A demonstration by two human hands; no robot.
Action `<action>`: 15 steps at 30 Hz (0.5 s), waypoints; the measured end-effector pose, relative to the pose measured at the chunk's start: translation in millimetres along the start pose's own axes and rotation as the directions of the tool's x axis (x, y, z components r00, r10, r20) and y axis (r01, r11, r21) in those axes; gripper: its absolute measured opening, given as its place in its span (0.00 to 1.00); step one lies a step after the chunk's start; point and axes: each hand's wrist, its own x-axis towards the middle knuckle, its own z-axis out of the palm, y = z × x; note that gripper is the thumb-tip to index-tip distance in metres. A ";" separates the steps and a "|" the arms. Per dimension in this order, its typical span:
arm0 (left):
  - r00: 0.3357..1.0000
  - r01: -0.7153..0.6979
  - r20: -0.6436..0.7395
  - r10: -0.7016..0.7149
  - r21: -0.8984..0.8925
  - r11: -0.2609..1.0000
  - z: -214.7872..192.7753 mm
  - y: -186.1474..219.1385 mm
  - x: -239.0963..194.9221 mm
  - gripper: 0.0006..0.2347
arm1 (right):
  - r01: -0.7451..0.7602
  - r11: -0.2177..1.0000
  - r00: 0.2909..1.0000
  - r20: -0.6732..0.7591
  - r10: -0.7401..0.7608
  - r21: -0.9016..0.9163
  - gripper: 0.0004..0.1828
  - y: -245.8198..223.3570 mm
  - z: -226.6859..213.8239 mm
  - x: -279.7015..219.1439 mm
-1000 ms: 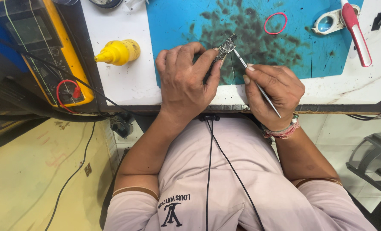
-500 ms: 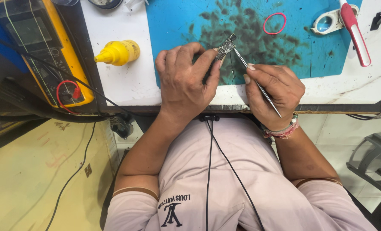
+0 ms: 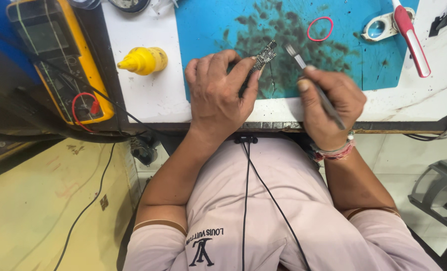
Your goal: The person solders a small circuit board using a soldering iron and flux. They apply flux from a yellow bottle, spread it with a cotton swab, and use tweezers to adjust components before continuing to solder various points on the board.
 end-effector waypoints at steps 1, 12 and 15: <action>1.000 -0.003 -0.002 0.003 -0.006 1.000 0.0 -0.4 -0.1 0.09 | 0.007 0.999 0.999 -0.051 -0.009 -0.032 0.13 2.7 0.3 3.6; 1.000 -0.021 -0.020 0.020 -0.022 1.000 -1.7 -1.5 -3.0 0.11 | 0.437 0.891 0.899 0.028 -0.437 -0.120 0.30 -62.8 14.7 50.0; 0.996 -0.078 -0.043 0.079 0.033 0.996 2.7 -5.4 -5.9 0.15 | 0.571 0.820 0.806 0.167 -0.568 0.033 0.19 -87.1 28.9 93.1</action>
